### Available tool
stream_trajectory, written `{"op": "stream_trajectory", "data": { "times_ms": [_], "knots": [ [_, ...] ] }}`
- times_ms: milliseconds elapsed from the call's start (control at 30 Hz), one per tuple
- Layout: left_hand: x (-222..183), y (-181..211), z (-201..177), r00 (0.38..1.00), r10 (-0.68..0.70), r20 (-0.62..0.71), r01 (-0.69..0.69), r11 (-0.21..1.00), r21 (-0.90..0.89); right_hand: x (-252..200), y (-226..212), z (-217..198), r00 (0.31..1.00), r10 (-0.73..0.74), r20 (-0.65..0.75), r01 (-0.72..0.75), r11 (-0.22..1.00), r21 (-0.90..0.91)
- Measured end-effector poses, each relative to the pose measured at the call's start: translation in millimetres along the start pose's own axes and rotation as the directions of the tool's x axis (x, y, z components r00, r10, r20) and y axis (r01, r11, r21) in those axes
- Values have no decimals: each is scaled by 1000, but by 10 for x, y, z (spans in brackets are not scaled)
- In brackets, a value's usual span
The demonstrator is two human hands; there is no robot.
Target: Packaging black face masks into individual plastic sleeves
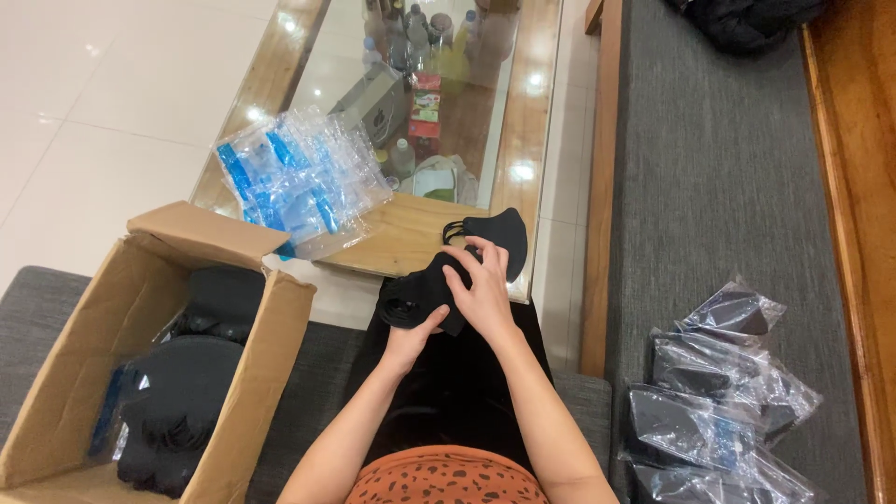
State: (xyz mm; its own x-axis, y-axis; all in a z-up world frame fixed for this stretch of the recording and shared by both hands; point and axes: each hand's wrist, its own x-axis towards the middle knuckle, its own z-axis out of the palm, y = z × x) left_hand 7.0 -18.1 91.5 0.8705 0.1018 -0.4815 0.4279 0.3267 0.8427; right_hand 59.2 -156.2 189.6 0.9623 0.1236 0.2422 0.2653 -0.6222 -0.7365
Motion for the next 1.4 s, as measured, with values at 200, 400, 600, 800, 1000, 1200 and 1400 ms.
{"op": "stream_trajectory", "data": {
  "times_ms": [200,400,600,800,1000,1200,1400],
  "knots": [
    [-64,135,-3,999,37,-4,-37,999,40,-97,-47,31,988,-120,-92,117,992,-39],
    [-98,184,24,1000,17,-9,-17,999,-35,-175,-80,66,981,-172,-94,165,983,-76],
    [-54,157,-6,1000,25,-1,-25,998,-52,-206,58,217,976,-176,-125,167,982,-83],
    [254,-396,-125,999,-13,-49,-1,961,-275,-423,158,318,992,-103,-78,102,995,-6],
    [102,-174,-73,1000,-18,-21,12,967,-256,-418,281,294,990,-96,-105,98,995,7],
    [43,11,-35,994,-94,-47,67,910,-410,-176,957,323,901,411,-138,-264,772,578],
    [77,-17,-54,992,-112,-62,72,891,-448,69,1061,35,748,661,-63,-503,626,596]
  ]
}}
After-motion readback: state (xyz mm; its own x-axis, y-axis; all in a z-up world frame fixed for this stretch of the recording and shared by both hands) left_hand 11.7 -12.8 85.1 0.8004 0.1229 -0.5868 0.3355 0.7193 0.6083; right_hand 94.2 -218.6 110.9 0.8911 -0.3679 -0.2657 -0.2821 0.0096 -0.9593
